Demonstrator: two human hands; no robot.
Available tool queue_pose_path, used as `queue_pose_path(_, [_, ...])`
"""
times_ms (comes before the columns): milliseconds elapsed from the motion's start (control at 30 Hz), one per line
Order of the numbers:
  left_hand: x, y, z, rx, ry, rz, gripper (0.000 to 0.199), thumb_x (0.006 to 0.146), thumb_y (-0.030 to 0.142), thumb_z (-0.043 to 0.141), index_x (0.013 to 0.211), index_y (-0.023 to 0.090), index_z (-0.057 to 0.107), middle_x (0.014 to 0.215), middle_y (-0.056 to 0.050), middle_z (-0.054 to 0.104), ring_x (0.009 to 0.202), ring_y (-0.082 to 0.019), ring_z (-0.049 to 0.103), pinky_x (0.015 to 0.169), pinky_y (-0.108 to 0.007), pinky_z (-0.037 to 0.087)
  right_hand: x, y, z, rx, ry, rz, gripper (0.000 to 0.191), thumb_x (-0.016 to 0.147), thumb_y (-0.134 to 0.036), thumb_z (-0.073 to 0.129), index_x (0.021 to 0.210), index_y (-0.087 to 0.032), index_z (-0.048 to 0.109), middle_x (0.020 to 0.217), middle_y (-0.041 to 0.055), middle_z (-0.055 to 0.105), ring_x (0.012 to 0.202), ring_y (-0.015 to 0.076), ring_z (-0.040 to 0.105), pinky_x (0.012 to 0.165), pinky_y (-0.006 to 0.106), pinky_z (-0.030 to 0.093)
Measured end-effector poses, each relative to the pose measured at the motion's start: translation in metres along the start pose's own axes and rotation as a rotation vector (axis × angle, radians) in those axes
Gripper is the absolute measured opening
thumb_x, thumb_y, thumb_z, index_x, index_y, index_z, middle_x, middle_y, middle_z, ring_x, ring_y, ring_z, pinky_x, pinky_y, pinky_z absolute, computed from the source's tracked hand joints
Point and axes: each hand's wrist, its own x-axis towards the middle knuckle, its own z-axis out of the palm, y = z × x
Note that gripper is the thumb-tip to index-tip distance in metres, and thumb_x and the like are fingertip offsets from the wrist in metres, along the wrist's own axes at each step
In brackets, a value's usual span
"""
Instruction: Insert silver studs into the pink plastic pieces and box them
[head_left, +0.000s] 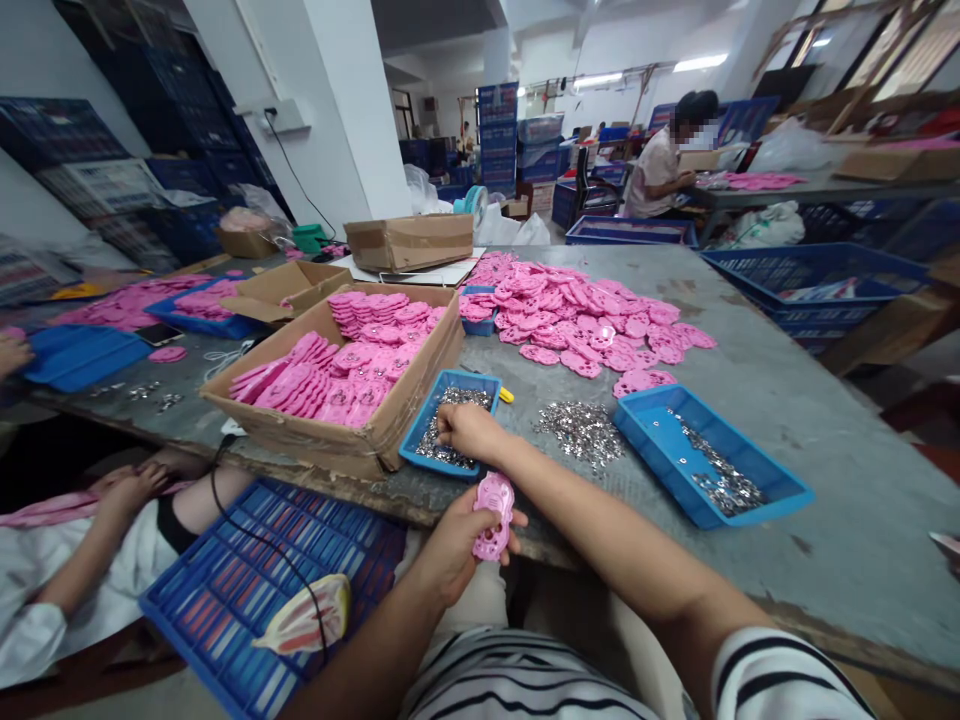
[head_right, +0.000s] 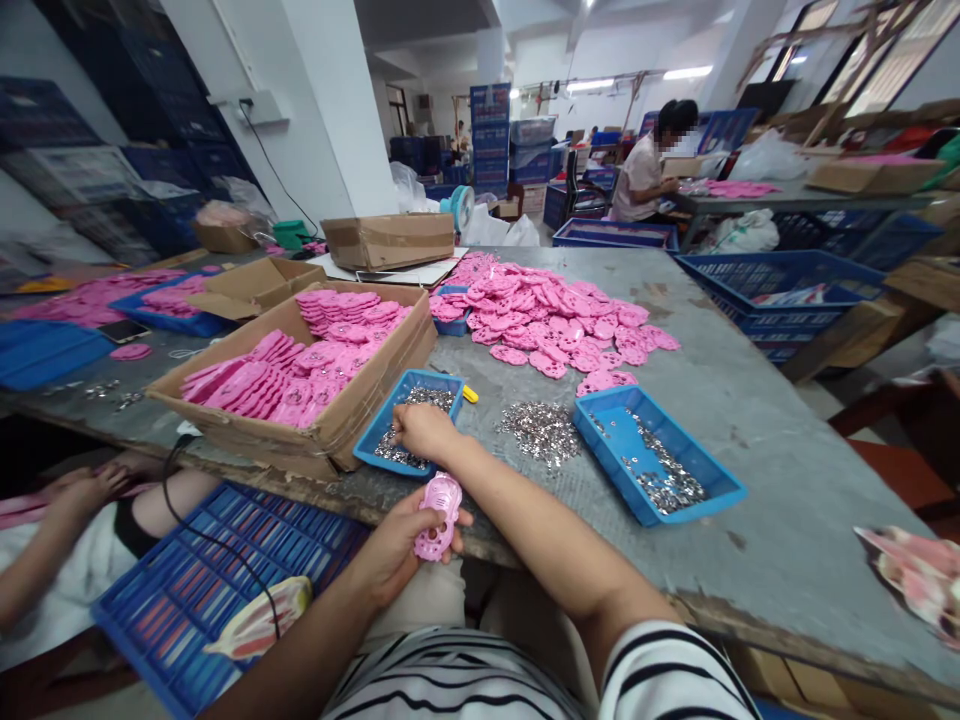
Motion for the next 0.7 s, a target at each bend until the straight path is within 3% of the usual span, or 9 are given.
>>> queue_pose_path(300, [-0.003,0.002,0.001,0.004,0.024,-0.01,0.042,0.054,0.024,0.063,0.093,0.013,0.054,0.077,-0.007,0.072,0.049,-0.012,0.059,0.042,-0.022,0.041,0.001,0.003,0.003,0.085,0.016,-0.007,0.006,0.076,-0.017,0.069,0.077,-0.019,0.064,0.077,0.0001,0.068,0.074,0.0132,0.058,0.062,0.022,0.033])
queue_pose_path(700, [-0.002,0.003,0.001,-0.002,0.021,-0.011,0.044,0.054,0.024,0.065,0.095,0.013,0.052,0.076,-0.007,0.072,0.049,-0.012,0.059,0.041,-0.021,0.041,0.009,0.011,0.007,0.306,0.083,-0.103,0.015,0.071,-0.003,0.066,0.063,-0.016,0.065,0.073,0.0006,0.069,0.073,0.0123,0.061,0.07,0.022,0.041])
